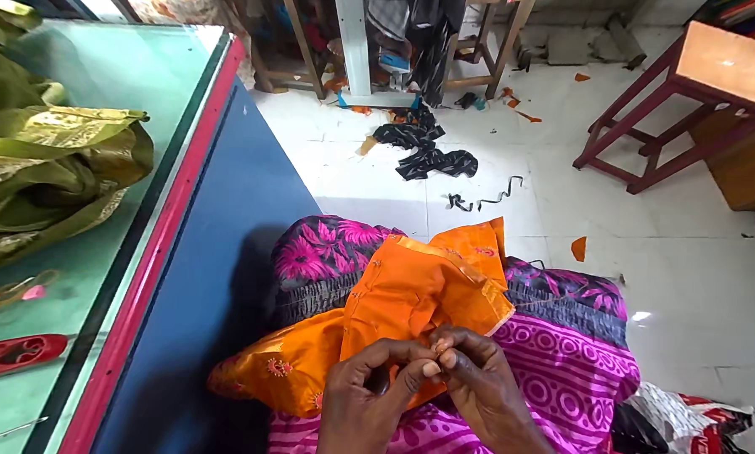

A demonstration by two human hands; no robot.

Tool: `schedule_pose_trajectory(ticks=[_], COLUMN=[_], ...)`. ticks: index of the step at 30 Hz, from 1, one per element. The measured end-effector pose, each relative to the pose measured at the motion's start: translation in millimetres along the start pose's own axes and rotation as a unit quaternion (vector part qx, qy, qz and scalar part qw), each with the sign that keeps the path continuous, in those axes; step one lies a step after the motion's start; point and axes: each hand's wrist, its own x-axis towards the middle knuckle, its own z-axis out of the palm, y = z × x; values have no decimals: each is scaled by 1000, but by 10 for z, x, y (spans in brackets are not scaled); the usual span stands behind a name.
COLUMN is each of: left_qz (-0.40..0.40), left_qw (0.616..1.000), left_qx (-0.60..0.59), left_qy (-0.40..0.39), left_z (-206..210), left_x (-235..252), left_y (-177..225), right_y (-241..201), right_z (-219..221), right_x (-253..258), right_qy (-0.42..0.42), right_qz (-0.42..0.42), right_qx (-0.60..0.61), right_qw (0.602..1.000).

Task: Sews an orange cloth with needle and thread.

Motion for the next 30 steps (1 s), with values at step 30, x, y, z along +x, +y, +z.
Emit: schedule_pose_trajectory(ticks=[30], left_qz=[1], left_qw=[1000], left_qx=[9], left_qy=[4], left_z=[-11], left_x=[-8], left_y=[-7], right_y=[63], right_z=[-6], right_x=[-2], right_qy=[34], right_qz=[-70], right_qx=[-116], right_qw=[990])
